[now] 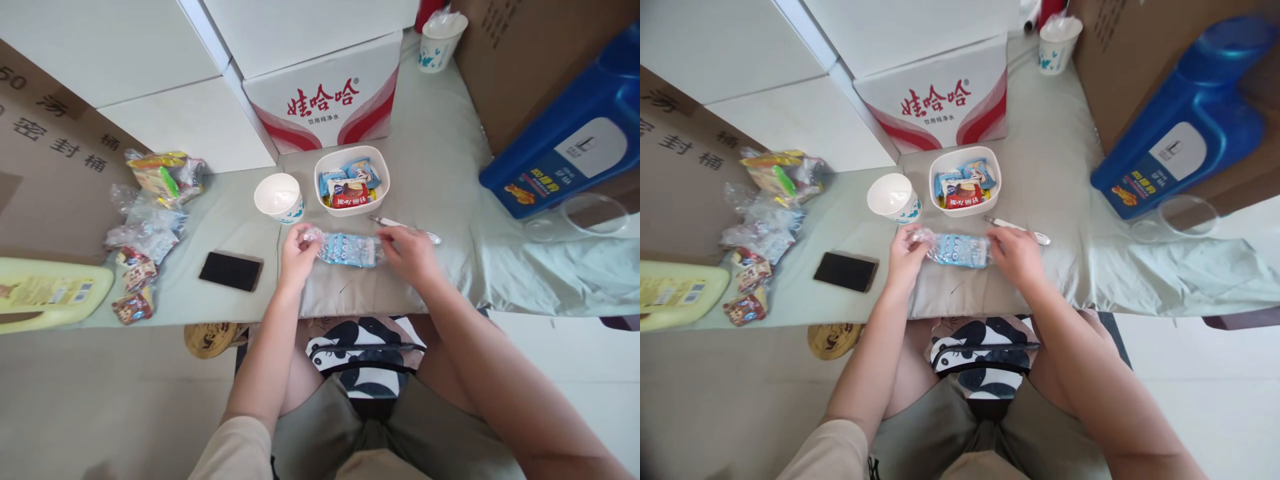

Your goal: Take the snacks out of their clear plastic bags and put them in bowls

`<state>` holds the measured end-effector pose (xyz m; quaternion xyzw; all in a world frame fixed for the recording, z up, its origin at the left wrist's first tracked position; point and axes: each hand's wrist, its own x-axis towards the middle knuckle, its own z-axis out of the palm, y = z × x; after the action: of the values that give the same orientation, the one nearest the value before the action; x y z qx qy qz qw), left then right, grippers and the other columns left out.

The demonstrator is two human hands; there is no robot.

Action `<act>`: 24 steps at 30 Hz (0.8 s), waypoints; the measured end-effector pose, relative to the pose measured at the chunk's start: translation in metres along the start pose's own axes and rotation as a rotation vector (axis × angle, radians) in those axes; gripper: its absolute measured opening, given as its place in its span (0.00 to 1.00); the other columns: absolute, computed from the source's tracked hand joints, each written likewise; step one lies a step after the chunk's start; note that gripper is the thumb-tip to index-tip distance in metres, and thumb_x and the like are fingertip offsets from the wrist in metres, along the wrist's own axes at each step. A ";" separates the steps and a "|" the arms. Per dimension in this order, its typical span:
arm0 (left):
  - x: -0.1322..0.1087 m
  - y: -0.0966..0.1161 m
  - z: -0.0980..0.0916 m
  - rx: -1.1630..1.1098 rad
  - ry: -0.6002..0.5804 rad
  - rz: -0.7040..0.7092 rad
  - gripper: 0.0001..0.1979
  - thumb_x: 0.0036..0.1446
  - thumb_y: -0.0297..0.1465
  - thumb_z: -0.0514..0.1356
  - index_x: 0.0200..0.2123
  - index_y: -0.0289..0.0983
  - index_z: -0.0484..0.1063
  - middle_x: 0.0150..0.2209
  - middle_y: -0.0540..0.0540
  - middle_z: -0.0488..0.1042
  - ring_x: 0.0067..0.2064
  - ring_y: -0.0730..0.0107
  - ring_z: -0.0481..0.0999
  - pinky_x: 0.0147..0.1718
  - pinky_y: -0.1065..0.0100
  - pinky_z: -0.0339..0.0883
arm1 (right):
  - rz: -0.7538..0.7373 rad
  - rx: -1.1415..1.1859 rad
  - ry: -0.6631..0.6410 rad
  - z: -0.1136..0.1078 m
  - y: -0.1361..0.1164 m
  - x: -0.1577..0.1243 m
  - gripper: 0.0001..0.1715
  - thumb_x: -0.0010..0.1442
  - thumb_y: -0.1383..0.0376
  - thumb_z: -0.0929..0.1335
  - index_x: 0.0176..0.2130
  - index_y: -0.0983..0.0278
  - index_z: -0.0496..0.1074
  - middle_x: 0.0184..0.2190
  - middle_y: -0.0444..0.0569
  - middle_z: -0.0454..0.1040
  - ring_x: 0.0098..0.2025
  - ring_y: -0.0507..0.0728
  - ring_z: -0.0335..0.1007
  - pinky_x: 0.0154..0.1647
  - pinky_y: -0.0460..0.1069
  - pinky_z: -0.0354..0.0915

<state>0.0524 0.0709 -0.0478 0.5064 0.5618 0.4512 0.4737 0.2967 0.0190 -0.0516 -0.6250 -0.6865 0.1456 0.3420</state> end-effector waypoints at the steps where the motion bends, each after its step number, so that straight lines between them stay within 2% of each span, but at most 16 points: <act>1: 0.000 0.001 -0.002 -0.005 0.033 -0.013 0.18 0.47 0.29 0.64 0.43 0.40 0.67 0.33 0.50 0.76 0.28 0.74 0.74 0.24 0.73 0.64 | 0.041 -0.012 0.054 -0.003 0.002 0.000 0.14 0.63 0.66 0.63 0.43 0.59 0.77 0.37 0.52 0.81 0.38 0.62 0.77 0.42 0.56 0.68; 4: -0.001 0.006 -0.008 -0.011 0.138 -0.042 0.16 0.47 0.28 0.62 0.42 0.41 0.67 0.28 0.54 0.70 0.23 0.77 0.68 0.18 0.75 0.58 | 0.079 -0.023 0.171 -0.010 0.003 -0.002 0.15 0.64 0.64 0.62 0.43 0.60 0.77 0.39 0.53 0.81 0.36 0.60 0.76 0.39 0.54 0.68; 6: -0.002 0.009 -0.009 0.006 0.150 -0.074 0.17 0.47 0.28 0.62 0.43 0.40 0.67 0.28 0.55 0.68 0.23 0.76 0.68 0.18 0.75 0.60 | -0.022 -0.007 0.102 -0.010 -0.001 -0.005 0.15 0.63 0.61 0.65 0.47 0.60 0.76 0.44 0.55 0.81 0.42 0.62 0.76 0.45 0.57 0.68; 8: -0.004 0.011 -0.008 0.030 0.115 -0.096 0.16 0.48 0.27 0.62 0.43 0.40 0.68 0.27 0.55 0.68 0.24 0.75 0.70 0.20 0.74 0.63 | -0.153 0.004 -0.046 -0.007 -0.005 -0.007 0.19 0.60 0.59 0.69 0.51 0.59 0.76 0.49 0.55 0.80 0.51 0.66 0.74 0.52 0.60 0.66; 9: -0.004 0.011 -0.008 0.042 0.095 -0.097 0.14 0.48 0.27 0.62 0.41 0.40 0.69 0.26 0.54 0.68 0.24 0.74 0.70 0.21 0.73 0.64 | -0.183 0.004 -0.096 -0.005 -0.007 -0.007 0.18 0.60 0.59 0.69 0.49 0.59 0.76 0.49 0.54 0.80 0.53 0.67 0.73 0.54 0.62 0.64; 11: -0.004 0.011 -0.008 0.058 0.081 -0.073 0.10 0.50 0.28 0.61 0.38 0.39 0.69 0.25 0.54 0.68 0.24 0.75 0.70 0.22 0.74 0.64 | -0.150 0.022 -0.100 -0.002 -0.008 -0.005 0.12 0.62 0.62 0.67 0.43 0.59 0.78 0.43 0.53 0.82 0.51 0.67 0.74 0.53 0.62 0.64; 13: -0.002 0.010 -0.010 0.047 0.086 -0.050 0.07 0.51 0.29 0.60 0.35 0.39 0.69 0.25 0.54 0.67 0.24 0.76 0.69 0.23 0.74 0.63 | -0.053 0.094 -0.044 -0.003 -0.008 -0.003 0.11 0.63 0.63 0.64 0.38 0.60 0.77 0.37 0.52 0.82 0.44 0.64 0.76 0.47 0.59 0.66; 16: 0.000 0.008 -0.013 -0.022 0.087 -0.073 0.07 0.49 0.30 0.61 0.33 0.39 0.68 0.26 0.54 0.68 0.25 0.77 0.69 0.22 0.75 0.62 | 0.073 0.210 0.014 -0.010 -0.006 0.000 0.10 0.62 0.63 0.64 0.38 0.61 0.75 0.35 0.50 0.80 0.37 0.60 0.75 0.38 0.54 0.67; 18: 0.002 0.007 -0.014 -0.049 0.077 -0.092 0.08 0.47 0.31 0.63 0.32 0.39 0.67 0.26 0.53 0.68 0.24 0.77 0.69 0.21 0.76 0.60 | 0.162 0.230 0.065 -0.014 -0.003 0.001 0.09 0.61 0.62 0.64 0.37 0.61 0.74 0.34 0.50 0.79 0.34 0.59 0.73 0.36 0.53 0.66; 20: 0.003 0.006 -0.015 -0.022 0.053 -0.116 0.09 0.47 0.31 0.64 0.32 0.39 0.67 0.26 0.54 0.68 0.23 0.78 0.67 0.19 0.76 0.58 | 0.233 0.194 0.136 -0.016 0.000 0.001 0.09 0.61 0.62 0.64 0.37 0.61 0.73 0.33 0.50 0.78 0.36 0.60 0.73 0.38 0.54 0.66; 22: 0.003 0.004 -0.015 0.081 0.004 -0.144 0.07 0.47 0.30 0.63 0.31 0.39 0.69 0.25 0.54 0.66 0.22 0.77 0.65 0.19 0.75 0.57 | 0.266 0.115 0.232 -0.017 0.004 0.001 0.08 0.61 0.63 0.63 0.37 0.60 0.72 0.35 0.52 0.77 0.41 0.63 0.73 0.45 0.58 0.67; 24: 0.002 0.003 -0.015 0.235 -0.021 -0.090 0.05 0.46 0.28 0.62 0.31 0.39 0.71 0.26 0.53 0.65 0.25 0.74 0.67 0.22 0.72 0.62 | 0.262 0.048 0.345 -0.018 0.004 0.000 0.09 0.62 0.63 0.63 0.40 0.60 0.71 0.40 0.55 0.77 0.48 0.65 0.72 0.51 0.61 0.65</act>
<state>0.0378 0.0732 -0.0429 0.5371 0.6280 0.3552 0.4369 0.3115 0.0155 -0.0412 -0.7160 -0.5270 0.0960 0.4476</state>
